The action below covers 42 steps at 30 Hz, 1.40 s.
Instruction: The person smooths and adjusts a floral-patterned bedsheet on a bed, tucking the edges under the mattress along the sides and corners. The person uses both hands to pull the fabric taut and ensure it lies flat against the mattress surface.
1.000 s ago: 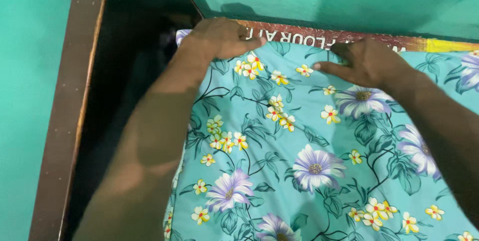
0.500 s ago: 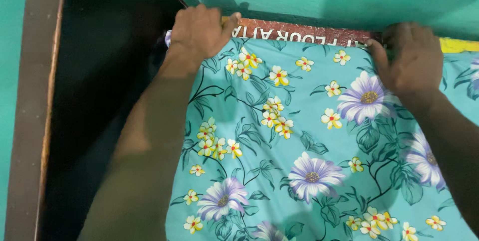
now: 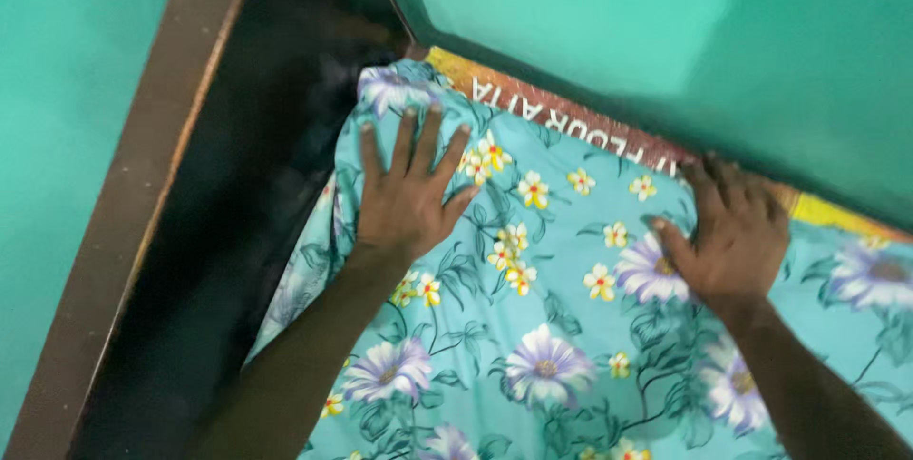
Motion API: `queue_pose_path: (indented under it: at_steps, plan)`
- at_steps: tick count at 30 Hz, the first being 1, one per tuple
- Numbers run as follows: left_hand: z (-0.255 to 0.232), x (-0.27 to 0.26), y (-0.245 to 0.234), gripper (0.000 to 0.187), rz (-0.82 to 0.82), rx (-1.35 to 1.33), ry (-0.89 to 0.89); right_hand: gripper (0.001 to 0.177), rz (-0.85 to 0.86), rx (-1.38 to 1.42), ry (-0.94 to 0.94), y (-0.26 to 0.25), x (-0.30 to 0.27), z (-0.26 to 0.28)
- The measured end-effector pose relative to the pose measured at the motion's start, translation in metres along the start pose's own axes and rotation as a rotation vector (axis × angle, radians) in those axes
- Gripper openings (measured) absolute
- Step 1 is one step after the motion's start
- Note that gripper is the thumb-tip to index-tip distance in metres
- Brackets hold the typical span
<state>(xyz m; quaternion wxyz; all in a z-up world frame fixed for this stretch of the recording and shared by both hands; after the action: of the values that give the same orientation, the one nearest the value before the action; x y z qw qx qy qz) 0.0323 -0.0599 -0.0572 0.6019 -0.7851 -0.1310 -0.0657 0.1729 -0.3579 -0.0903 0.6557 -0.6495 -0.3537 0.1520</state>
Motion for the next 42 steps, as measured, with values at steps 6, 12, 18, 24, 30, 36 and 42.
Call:
queue_pose_path:
  at_steps: [6,12,18,24,30,36,42]
  plan:
    - [0.018,0.001,0.012,0.079,-0.011,-0.084,-0.128,0.079,0.073,-0.009,-0.023,0.009,0.005,-0.005]
    - [0.020,-0.002,0.014,0.077,-0.029,-0.117,-0.123,0.079,0.076,0.008,-0.015,0.012,0.004,-0.008]
    - [0.023,-0.002,0.021,0.077,0.011,-0.111,-0.145,0.077,0.057,0.006,-0.031,0.015,0.002,-0.008]
    - [0.027,0.000,0.021,0.074,0.023,-0.088,-0.163,0.076,0.042,-0.029,-0.012,0.019,0.004,-0.006]
    - [0.022,-0.006,0.020,0.071,0.076,-0.069,-0.214,0.073,0.062,-0.019,-0.020,0.023,-0.005,-0.006]
    - [-0.018,-0.048,0.019,0.061,-0.101,-0.100,-0.397,0.078,0.038,-0.020,-0.020,0.032,-0.008,-0.011]
    - [-0.043,-0.093,0.033,0.062,-0.133,-0.177,-0.454,0.078,0.042,-0.033,-0.017,0.032,-0.010,-0.011]
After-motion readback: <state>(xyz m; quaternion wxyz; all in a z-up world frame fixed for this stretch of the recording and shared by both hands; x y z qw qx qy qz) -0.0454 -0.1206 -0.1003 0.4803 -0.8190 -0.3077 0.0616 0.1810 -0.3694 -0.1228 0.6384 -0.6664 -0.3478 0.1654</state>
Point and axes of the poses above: each hand's wrist, its own x-axis towards the middle knuckle, its own y-axis out of the palm, z = x × y, the point moved 8 cm from there along x, towards the middle knuckle, and after that the axes turned 15 degrees about -x, right-handed, at the moved point
